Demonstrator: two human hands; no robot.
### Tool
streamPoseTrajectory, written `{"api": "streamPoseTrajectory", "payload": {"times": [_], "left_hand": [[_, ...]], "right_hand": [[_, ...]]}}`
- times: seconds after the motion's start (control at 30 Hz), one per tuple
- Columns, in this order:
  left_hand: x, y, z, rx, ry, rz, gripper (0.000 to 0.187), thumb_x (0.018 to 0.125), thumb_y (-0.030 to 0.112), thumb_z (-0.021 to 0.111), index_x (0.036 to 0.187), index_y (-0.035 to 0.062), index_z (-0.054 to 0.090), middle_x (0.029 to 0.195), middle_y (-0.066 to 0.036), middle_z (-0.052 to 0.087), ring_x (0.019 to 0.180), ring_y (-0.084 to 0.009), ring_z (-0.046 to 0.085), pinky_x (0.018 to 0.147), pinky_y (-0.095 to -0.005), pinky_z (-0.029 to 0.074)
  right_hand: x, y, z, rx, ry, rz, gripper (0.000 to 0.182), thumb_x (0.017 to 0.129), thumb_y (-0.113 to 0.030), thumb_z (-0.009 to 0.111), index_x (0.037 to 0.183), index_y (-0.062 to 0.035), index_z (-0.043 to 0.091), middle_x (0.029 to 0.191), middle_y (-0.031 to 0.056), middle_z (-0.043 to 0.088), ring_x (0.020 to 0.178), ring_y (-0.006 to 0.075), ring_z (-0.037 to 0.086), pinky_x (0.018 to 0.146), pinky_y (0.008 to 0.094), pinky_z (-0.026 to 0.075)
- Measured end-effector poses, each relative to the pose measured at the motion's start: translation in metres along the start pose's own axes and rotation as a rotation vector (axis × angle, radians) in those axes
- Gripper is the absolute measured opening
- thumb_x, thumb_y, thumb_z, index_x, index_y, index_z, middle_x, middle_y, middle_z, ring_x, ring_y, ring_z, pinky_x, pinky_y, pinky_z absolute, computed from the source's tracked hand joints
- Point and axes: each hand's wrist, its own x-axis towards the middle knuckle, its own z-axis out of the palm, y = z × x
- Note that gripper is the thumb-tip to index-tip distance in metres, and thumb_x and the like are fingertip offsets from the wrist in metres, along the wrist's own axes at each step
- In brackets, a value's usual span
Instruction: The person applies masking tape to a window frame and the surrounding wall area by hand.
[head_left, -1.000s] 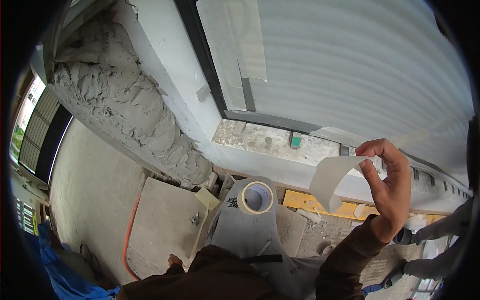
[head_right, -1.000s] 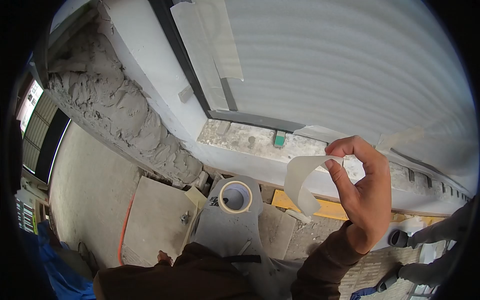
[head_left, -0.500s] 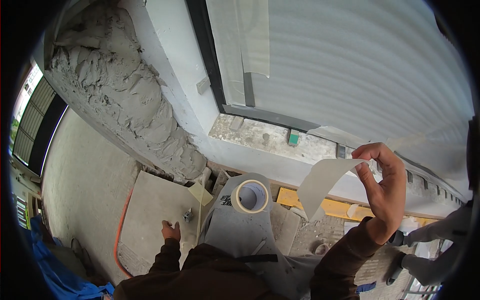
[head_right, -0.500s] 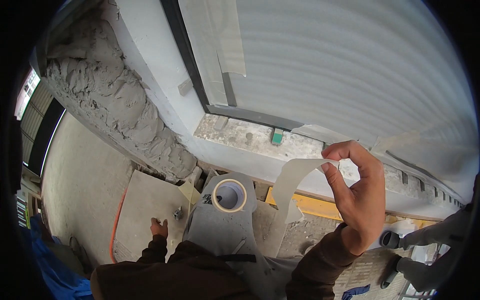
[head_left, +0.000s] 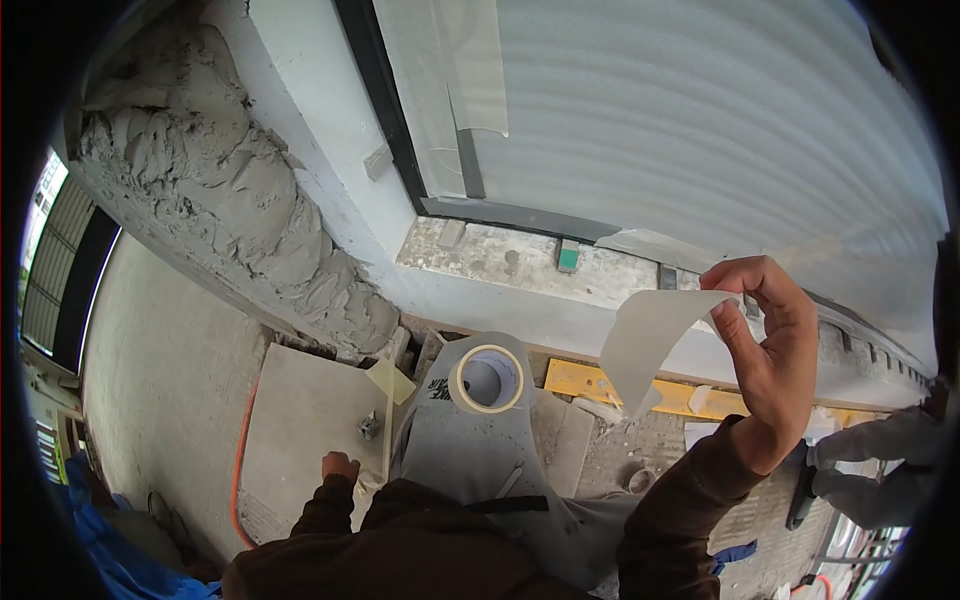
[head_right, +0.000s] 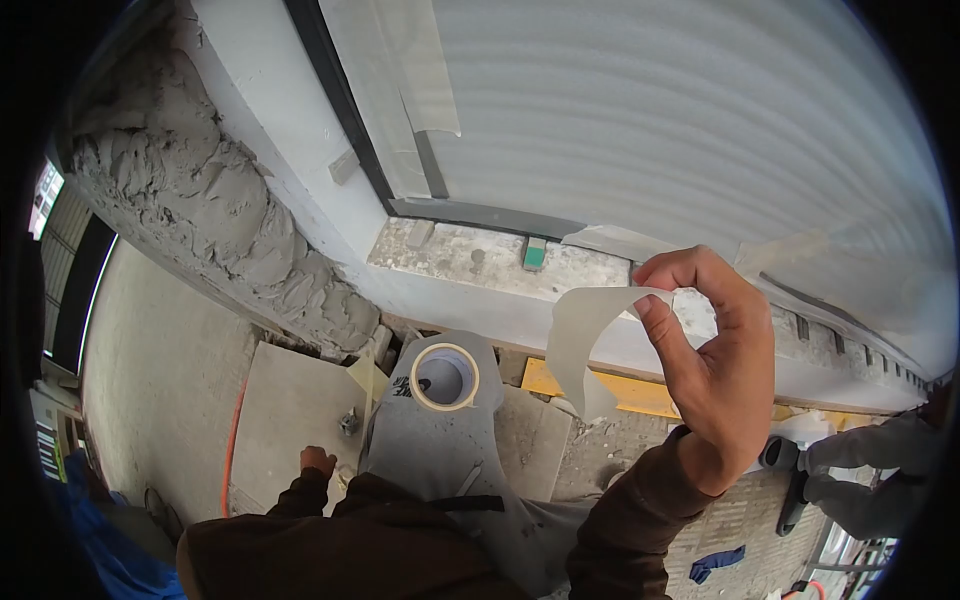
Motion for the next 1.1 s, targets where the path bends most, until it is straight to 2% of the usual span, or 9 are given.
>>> {"api": "streamPoseTrajectory", "payload": {"times": [0.27,0.37,0.5,0.57,0.7,0.9,1.0,1.07,1.1], "left_hand": [[-0.008,0.026,-0.004,-0.541,0.347,-0.251,0.031,0.084,0.029,0.064,0.085,-0.0017,0.07,0.094,-0.027,0.071,0.096,-0.0445,0.068,0.086,-0.0514,0.053],[-0.02,0.036,-0.054,-0.581,-0.029,-0.161,0.039,0.086,0.036,0.069,0.096,-0.0017,0.071,0.096,-0.025,0.072,0.099,-0.044,0.068,0.089,-0.0507,0.052],[-0.009,0.042,-0.032,-0.262,-0.113,-0.308,0.045,0.088,0.044,0.069,0.098,0.0011,0.074,0.096,-0.021,0.073,0.098,-0.0412,0.069,0.089,-0.0487,0.053],[-0.012,0.041,-0.004,-0.163,0.234,-0.213,0.047,0.093,0.047,0.063,0.085,0.0028,0.076,0.096,-0.018,0.074,0.096,-0.0394,0.069,0.086,-0.0478,0.054],[-0.004,0.057,-0.079,-0.21,0.042,-0.129,0.043,0.096,0.044,0.06,0.097,0.0034,0.075,0.102,-0.018,0.074,0.096,-0.0389,0.069,0.085,-0.0477,0.055],[0.02,0.049,-0.066,-0.031,0.38,-0.077,0.038,0.086,0.042,0.074,0.084,0.0033,0.073,0.089,-0.019,0.072,0.092,-0.0396,0.07,0.081,-0.049,0.056],[0.002,0.09,-0.164,-0.126,0.152,-0.054,0.034,0.085,0.035,0.077,0.095,0.0036,0.07,0.09,-0.019,0.071,0.09,-0.0379,0.069,0.08,-0.0459,0.055],[-0.024,0.121,-0.226,-0.475,0.335,-0.161,0.036,0.085,0.032,0.08,0.102,0.0028,0.067,0.086,-0.015,0.069,0.083,-0.0295,0.068,0.079,-0.0396,0.052],[-0.034,0.135,-0.244,-0.745,0.514,0.036,0.043,0.085,0.033,0.08,0.109,0.0021,0.064,0.092,-0.013,0.068,0.088,-0.0258,0.065,0.082,-0.0378,0.05]], "right_hand": [[0.002,0.002,0.002,-0.006,-0.005,-0.02,0.014,0.085,-0.004,0.071,0.087,0.0019,0.06,0.088,0.0099,0.07,0.087,0.0175,0.062,0.09,0.0308,0.047],[0.002,0.004,0.004,0.041,-0.001,-0.061,0.013,0.085,-0.003,0.071,0.087,0.0024,0.06,0.088,0.0096,0.069,0.087,0.0171,0.062,0.089,0.0306,0.047],[0.002,0.005,0.005,0.046,0.008,-0.047,0.012,0.086,-0.004,0.071,0.088,0.0027,0.061,0.087,0.009,0.069,0.085,0.0165,0.062,0.087,0.0296,0.048],[0.003,0.005,0.006,0.053,0.003,-0.061,0.012,0.086,-0.005,0.071,0.087,0.0032,0.062,0.085,0.0087,0.069,0.083,0.0158,0.062,0.085,0.0288,0.048],[0.005,0.009,0.01,0.001,0.028,-0.12,0.012,0.086,-0.005,0.07,0.086,0.0038,0.062,0.078,0.0091,0.066,0.078,0.0172,0.061,0.079,0.0298,0.049],[0.003,0.005,0.012,-0.034,-0.003,-0.136,0.012,0.088,-0.006,0.07,0.087,0.0024,0.062,0.082,0.0086,0.067,0.081,0.017,0.062,0.083,0.0302,0.049],[0.003,0.001,0.012,-0.078,0.017,-0.088,0.011,0.089,-0.005,0.071,0.088,0.0017,0.062,0.084,0.0068,0.067,0.084,0.0139,0.061,0.087,0.0297,0.049],[0.006,0.0,0.017,-0.106,0.067,-0.08,0.012,0.089,-0.006,0.071,0.087,0.002,0.062,0.081,0.0059,0.066,0.081,0.0132,0.06,0.085,0.0293,0.049],[0.008,0.002,0.022,-0.137,0.156,-0.128,0.013,0.086,-0.007,0.07,0.083,0.0022,0.061,0.075,0.0079,0.064,0.073,0.0164,0.06,0.076,0.0303,0.049]]}}
